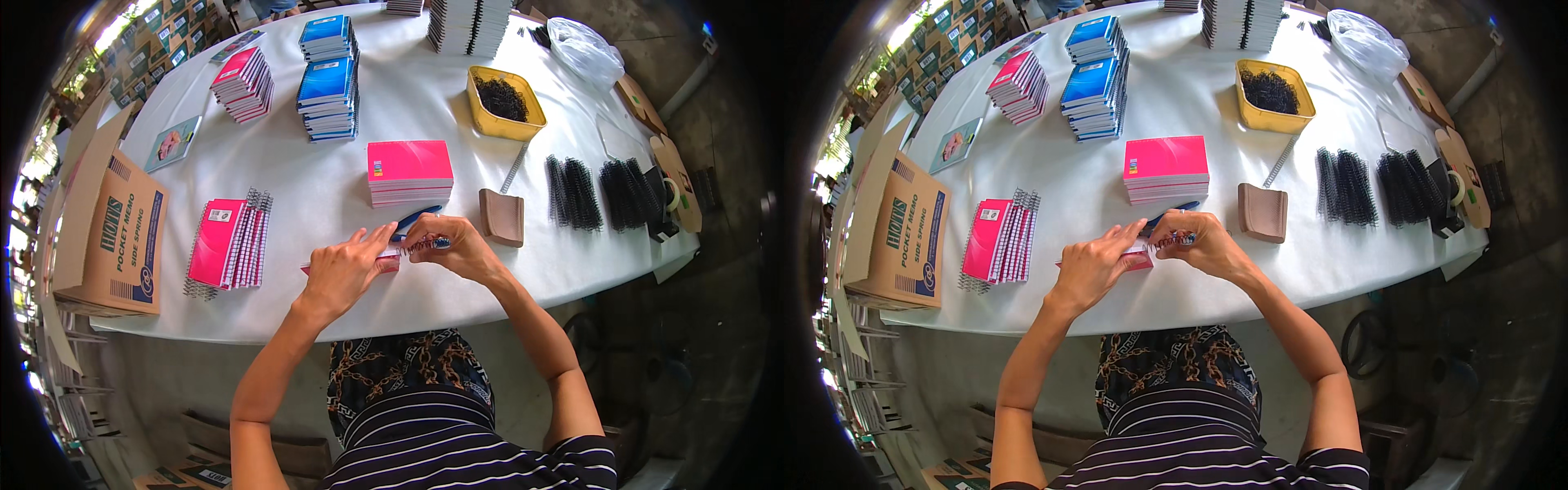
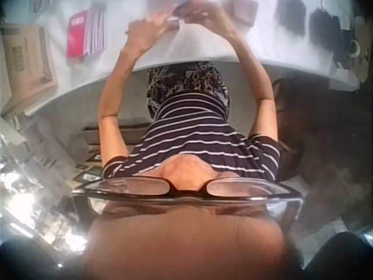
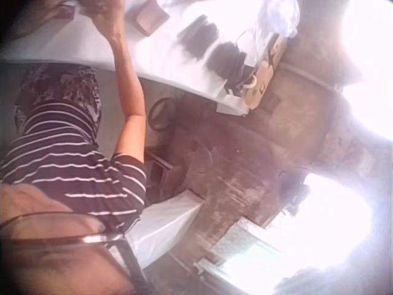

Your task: The person manually assembles notebooks by threading spiral bindings through pre-punched holes in paper stacks and notebook covers, then trims the excess spiral with shears.

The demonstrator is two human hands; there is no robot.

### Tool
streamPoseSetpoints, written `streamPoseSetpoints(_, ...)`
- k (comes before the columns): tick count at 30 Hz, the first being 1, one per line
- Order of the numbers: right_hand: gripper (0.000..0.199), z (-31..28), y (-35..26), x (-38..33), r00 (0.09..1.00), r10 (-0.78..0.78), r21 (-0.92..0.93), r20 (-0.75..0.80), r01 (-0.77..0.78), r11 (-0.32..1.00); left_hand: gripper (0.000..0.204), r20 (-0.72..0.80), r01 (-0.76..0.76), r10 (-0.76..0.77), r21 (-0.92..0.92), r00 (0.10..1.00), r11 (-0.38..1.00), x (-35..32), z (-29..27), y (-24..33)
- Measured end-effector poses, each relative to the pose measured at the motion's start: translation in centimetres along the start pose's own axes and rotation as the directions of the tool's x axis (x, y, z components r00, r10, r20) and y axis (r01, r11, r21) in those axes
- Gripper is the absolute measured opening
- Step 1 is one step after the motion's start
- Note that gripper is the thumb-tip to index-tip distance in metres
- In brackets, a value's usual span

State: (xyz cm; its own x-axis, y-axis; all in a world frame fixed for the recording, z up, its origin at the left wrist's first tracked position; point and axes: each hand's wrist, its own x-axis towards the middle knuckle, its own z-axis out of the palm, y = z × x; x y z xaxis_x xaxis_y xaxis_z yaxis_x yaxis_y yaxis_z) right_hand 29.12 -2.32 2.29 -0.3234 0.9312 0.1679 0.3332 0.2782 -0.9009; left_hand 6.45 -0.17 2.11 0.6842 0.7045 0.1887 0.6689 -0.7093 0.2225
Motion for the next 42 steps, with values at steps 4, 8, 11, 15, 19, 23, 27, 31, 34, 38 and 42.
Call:
streamPoseSetpoints(4, 0.019, 0.1, 0.1, 0.1, 1.000, 0.011, 0.099, 0.003, -0.012, 0.995, 0.069, -0.005, -0.002, 0.002, -0.001, 1.000, 1.000, 0.1, 0.2, -0.1)
streamPoseSetpoints(8, 0.018, -0.8, -1.1, 0.1, 0.971, 0.134, -0.045, 0.199, -0.127, 0.991, 0.068, -0.022, 0.001, -0.001, 0.004, 1.000, 1.000, 0.0, 0.2, -0.2)
streamPoseSetpoints(11, 0.022, -0.2, -1.3, -0.1, 0.994, 0.001, -0.317, 0.110, 0.034, 0.948, 0.069, -0.008, 0.028, -0.028, 0.001, 1.000, 1.000, 0.1, -0.2, 0.1)
streamPoseSetpoints(15, 0.027, 0.3, -1.3, -0.5, 0.981, -0.169, -0.529, 0.097, 0.195, 0.826, 0.070, -0.012, 0.026, -0.026, -0.010, 1.000, 1.000, 0.2, -0.7, 0.6)
streamPoseSetpoints(19, 0.025, 0.7, -3.3, -0.5, 0.993, -0.082, -0.552, 0.088, 0.117, 0.825, 0.062, -0.154, -0.085, 0.087, 0.020, 0.984, 0.996, -0.2, 0.3, -0.1)
streamPoseSetpoints(23, 0.026, 0.5, -2.7, -0.8, 0.977, 0.010, -0.564, 0.215, 0.116, 0.817, 0.054, -0.041, -0.096, 0.096, 0.000, 0.995, 0.995, -0.3, -0.7, 0.5)
streamPoseSetpoints(27, 0.036, -6.3, -2.3, -1.9, 0.982, 0.018, -0.552, 0.187, 0.090, 0.829, 0.045, 0.163, -0.092, 0.106, -0.088, 0.981, 0.992, -1.1, -2.4, 0.3)
streamPoseSetpoints(31, 0.077, -12.6, 2.2, -4.9, 0.926, 0.376, -0.887, -0.027, -0.195, 0.418, 0.050, 0.105, -0.222, 0.227, -0.056, 0.968, 0.974, -1.5, -1.7, 0.5)
streamPoseSetpoints(34, 0.068, -14.1, 2.7, -4.6, 0.949, 0.307, -0.691, 0.064, -0.180, 0.700, 0.058, 0.049, -0.214, 0.215, -0.014, 0.975, 0.977, -1.7, -1.9, 0.4)
streamPoseSetpoints(38, 0.056, -10.5, -1.7, -1.4, 0.950, 0.041, -0.231, 0.309, 0.034, 0.972, 0.065, -0.022, -0.125, 0.128, 0.105, 0.992, 0.987, -3.1, -1.4, -1.3)
streamPoseSetpoints(42, 0.049, -7.3, 0.6, 1.1, 0.886, 0.196, -0.327, 0.421, -0.053, 0.943, 0.066, -0.063, -0.108, 0.116, 0.119, 0.991, 0.987, -2.2, -1.1, -1.4)
